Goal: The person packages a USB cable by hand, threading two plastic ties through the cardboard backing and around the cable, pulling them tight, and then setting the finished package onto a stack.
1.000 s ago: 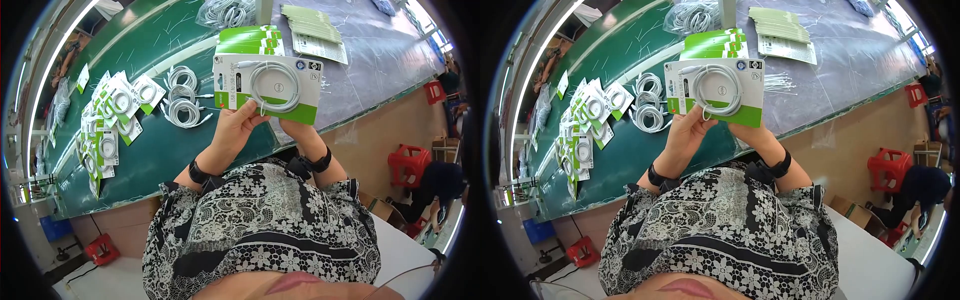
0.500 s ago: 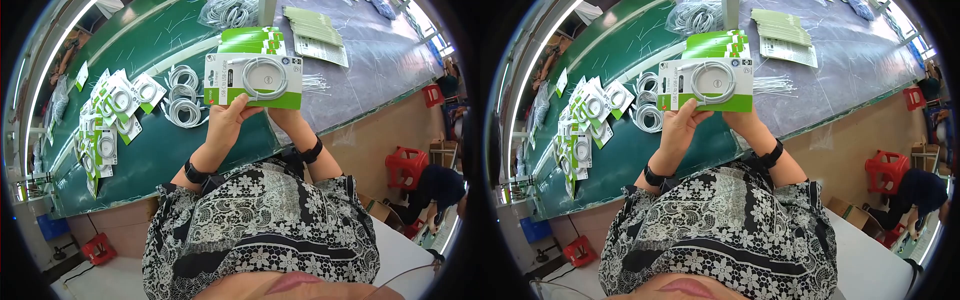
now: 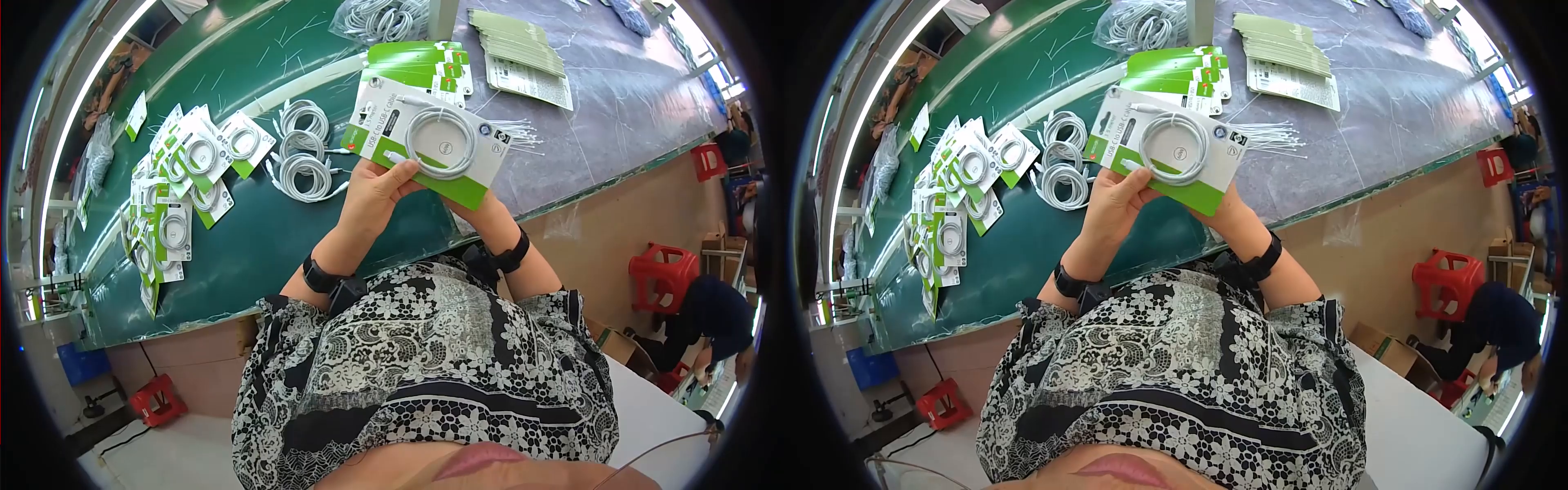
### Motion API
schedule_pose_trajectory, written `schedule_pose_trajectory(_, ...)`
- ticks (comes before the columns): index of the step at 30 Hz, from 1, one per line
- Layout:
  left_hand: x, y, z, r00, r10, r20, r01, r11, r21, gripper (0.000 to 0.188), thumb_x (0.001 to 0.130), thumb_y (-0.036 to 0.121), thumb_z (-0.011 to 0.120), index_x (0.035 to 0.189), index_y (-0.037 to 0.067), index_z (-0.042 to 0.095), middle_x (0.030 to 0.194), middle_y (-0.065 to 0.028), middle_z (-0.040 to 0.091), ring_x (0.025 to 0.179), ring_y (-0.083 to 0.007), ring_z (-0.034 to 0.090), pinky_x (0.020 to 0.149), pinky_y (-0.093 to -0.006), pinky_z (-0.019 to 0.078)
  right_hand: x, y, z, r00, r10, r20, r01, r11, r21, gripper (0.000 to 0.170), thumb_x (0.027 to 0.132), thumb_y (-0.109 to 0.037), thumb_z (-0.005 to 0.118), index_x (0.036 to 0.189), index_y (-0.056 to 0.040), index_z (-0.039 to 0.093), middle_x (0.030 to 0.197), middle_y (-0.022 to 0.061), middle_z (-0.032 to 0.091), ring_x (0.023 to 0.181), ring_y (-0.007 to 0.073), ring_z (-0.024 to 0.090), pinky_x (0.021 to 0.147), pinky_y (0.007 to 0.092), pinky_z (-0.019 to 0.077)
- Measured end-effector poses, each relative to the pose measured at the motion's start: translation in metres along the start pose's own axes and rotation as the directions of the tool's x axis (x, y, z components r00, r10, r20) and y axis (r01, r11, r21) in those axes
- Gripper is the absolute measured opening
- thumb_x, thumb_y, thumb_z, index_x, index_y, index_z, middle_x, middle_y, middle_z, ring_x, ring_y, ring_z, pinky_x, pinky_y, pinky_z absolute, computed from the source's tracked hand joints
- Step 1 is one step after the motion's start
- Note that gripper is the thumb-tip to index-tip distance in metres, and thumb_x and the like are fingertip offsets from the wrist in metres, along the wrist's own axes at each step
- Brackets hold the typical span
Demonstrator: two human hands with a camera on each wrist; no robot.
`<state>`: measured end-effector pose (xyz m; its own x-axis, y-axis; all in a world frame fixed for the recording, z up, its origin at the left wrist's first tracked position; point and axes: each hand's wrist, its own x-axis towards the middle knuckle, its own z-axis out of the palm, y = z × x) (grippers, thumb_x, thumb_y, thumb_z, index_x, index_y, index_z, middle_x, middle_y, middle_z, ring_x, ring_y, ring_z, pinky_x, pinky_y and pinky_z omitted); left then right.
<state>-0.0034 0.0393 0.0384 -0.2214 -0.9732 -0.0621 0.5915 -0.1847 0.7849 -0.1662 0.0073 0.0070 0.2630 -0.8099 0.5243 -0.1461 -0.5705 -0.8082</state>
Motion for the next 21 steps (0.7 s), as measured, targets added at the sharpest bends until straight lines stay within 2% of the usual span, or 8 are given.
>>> schedule_pose_trajectory(3, 0.0, -0.001, -0.002, 0.999, 0.036, 0.009, -0.036, 0.997, -0.071, 0.029, 0.094, 0.013, 0.057, 0.119, -0.002, 0.053, 0.11, -0.0112, 0.063, 0.094, -0.0205, 0.065, 0.08, -0.0356, 0.0574, 0.004, -0.01, 0.002, 0.99, 0.136, 0.035, -0.14, 0.977, 0.164, 0.052, 0.076, -0.016, 0.076, 0.122, -0.0048, 0.054, 0.119, 0.011, 0.059, 0.109, 0.0249, 0.058, 0.091, 0.0359, 0.0472)
schedule_pose_trajectory(6, 0.001, -0.005, -0.009, 0.997, 0.073, 0.039, -0.072, 0.997, -0.011, 0.027, 0.097, 0.014, 0.05, 0.12, -0.001, 0.052, 0.111, -0.012, 0.063, 0.097, -0.021, 0.065, 0.081, -0.0377, 0.0569, 0.001, 0.001, 0.002, 0.994, 0.1, 0.051, -0.104, 0.991, 0.081, 0.055, 0.078, -0.014, 0.074, 0.127, -0.0067, 0.051, 0.123, 0.0092, 0.056, 0.112, 0.0216, 0.055, 0.095, 0.0347, 0.0449)
schedule_pose_trajectory(12, -0.003, -0.008, -0.002, 0.998, 0.06, 0.015, -0.059, 0.997, -0.039, 0.024, 0.095, 0.011, 0.055, 0.116, 0.0, 0.056, 0.109, -0.0104, 0.064, 0.095, -0.0206, 0.065, 0.078, -0.0354, 0.0579, -0.001, 0.013, 0.001, 0.992, 0.099, 0.076, -0.101, 0.995, 0.023, 0.056, 0.079, -0.012, 0.073, 0.129, -0.008, 0.049, 0.125, 0.0081, 0.055, 0.114, 0.0204, 0.053, 0.098, 0.0343, 0.0436)
schedule_pose_trajectory(16, -0.008, -0.018, -0.002, 0.999, 0.045, -0.017, -0.046, 0.997, -0.062, 0.025, 0.094, 0.011, 0.055, 0.116, 0.0, 0.056, 0.108, -0.0103, 0.064, 0.094, -0.0209, 0.065, 0.078, -0.0356, 0.0584, -0.007, 0.035, 0.006, 0.993, 0.036, 0.113, -0.037, 0.999, 0.005, 0.054, 0.079, -0.013, 0.073, 0.128, -0.0067, 0.05, 0.124, 0.0081, 0.056, 0.113, 0.0208, 0.053, 0.098, 0.0343, 0.0434)
schedule_pose_trajectory(17, -0.007, -0.018, -0.003, 0.999, 0.045, -0.023, -0.047, 0.996, -0.072, 0.025, 0.094, 0.01, 0.056, 0.116, 0.0, 0.056, 0.108, -0.0103, 0.064, 0.094, -0.0211, 0.065, 0.077, -0.0356, 0.0585, -0.008, 0.034, 0.007, 0.99, 0.091, 0.104, -0.108, 0.98, 0.169, 0.055, 0.079, -0.013, 0.073, 0.128, -0.0062, 0.049, 0.124, 0.0086, 0.055, 0.114, 0.021, 0.053, 0.098, 0.0343, 0.0432)
schedule_pose_trajectory(19, -0.004, -0.014, -0.005, 0.998, 0.05, -0.025, -0.052, 0.996, -0.079, 0.024, 0.094, 0.01, 0.056, 0.116, 0.0, 0.056, 0.108, -0.0104, 0.063, 0.094, -0.0213, 0.065, 0.077, -0.0355, 0.0586, -0.007, 0.033, 0.011, 0.974, 0.194, 0.117, -0.227, 0.846, 0.482, 0.057, 0.08, -0.014, 0.072, 0.13, -0.0052, 0.047, 0.125, 0.0094, 0.055, 0.116, 0.0214, 0.052, 0.098, 0.0345, 0.0429)
schedule_pose_trajectory(20, -0.002, -0.011, -0.007, 0.998, 0.061, -0.02, -0.062, 0.997, -0.044, 0.024, 0.093, 0.01, 0.057, 0.115, -0.001, 0.056, 0.107, -0.0103, 0.064, 0.093, -0.0211, 0.065, 0.077, -0.0351, 0.0587, -0.006, 0.032, 0.008, 0.975, 0.19, 0.117, -0.223, 0.847, 0.483, 0.057, 0.08, -0.014, 0.072, 0.13, -0.0052, 0.047, 0.125, 0.0094, 0.055, 0.116, 0.0214, 0.052, 0.098, 0.0345, 0.0429)
schedule_pose_trajectory(21, -0.001, -0.007, -0.009, 0.997, 0.073, -0.018, -0.074, 0.997, -0.01, 0.024, 0.093, 0.009, 0.058, 0.114, -0.001, 0.057, 0.106, -0.0102, 0.064, 0.092, -0.0209, 0.065, 0.076, -0.0347, 0.0588, -0.006, 0.032, 0.0, 0.985, 0.152, 0.081, -0.17, 0.939, 0.298, 0.058, 0.08, -0.014, 0.072, 0.131, -0.0048, 0.045, 0.123, 0.0096, 0.055, 0.115, 0.0215, 0.052, 0.097, 0.0342, 0.0428)
